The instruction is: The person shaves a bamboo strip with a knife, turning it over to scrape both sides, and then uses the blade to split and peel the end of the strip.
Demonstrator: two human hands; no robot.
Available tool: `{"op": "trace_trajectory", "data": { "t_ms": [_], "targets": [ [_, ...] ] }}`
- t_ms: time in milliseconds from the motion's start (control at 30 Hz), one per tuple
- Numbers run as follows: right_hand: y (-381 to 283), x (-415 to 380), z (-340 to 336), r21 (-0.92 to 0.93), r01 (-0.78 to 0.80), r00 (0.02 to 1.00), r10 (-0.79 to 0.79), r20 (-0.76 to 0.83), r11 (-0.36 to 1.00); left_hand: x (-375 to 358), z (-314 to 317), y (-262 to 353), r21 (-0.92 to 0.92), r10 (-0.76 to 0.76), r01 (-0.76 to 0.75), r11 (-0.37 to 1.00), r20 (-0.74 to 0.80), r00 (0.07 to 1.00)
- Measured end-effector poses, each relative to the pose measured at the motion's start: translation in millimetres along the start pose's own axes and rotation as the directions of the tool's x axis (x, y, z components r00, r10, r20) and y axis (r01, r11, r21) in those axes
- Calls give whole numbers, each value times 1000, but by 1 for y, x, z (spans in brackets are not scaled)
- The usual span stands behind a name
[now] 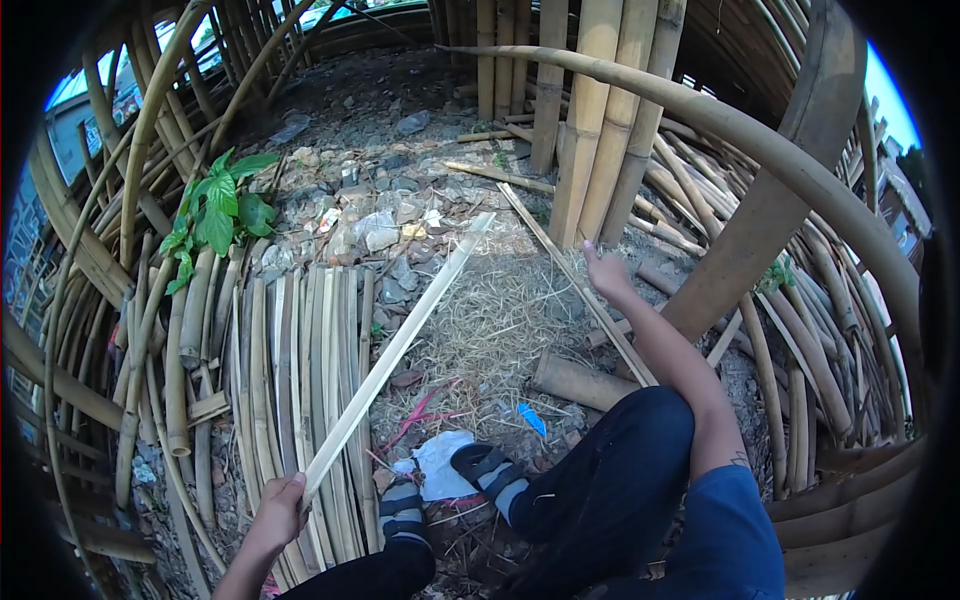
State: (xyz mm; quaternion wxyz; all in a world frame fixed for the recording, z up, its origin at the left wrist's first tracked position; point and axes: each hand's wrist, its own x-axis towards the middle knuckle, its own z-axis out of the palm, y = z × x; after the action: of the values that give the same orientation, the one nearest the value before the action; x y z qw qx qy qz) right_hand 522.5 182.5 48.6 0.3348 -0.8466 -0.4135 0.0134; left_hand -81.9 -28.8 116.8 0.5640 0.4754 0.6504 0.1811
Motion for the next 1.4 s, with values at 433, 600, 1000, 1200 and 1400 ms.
{"op": "trace_trajectory", "data": {
  "t_ms": [433,600,1000,1200,1400],
  "targets": [
    [-98,-43,5,464,-36,841,-224,492,885,10,15,6,166,97,-91,982,-31,995],
    [-92,-44,-5,538,153,862,-378,337,829,8,20,12,229,72,-54,972,-71,995],
    [-55,-15,-6,502,-542,834,357,420,674,12,20,20,441,195,-93,893,-193,962],
    [-99,-18,-37,726,-253,869,-181,461,639,21,16,26,595,363,-201,778,-165,917],
    [-192,-148,-112,605,-287,512,-415,752,742,28,34,40,443,403,-291,848,-181,897]
  ]
}}
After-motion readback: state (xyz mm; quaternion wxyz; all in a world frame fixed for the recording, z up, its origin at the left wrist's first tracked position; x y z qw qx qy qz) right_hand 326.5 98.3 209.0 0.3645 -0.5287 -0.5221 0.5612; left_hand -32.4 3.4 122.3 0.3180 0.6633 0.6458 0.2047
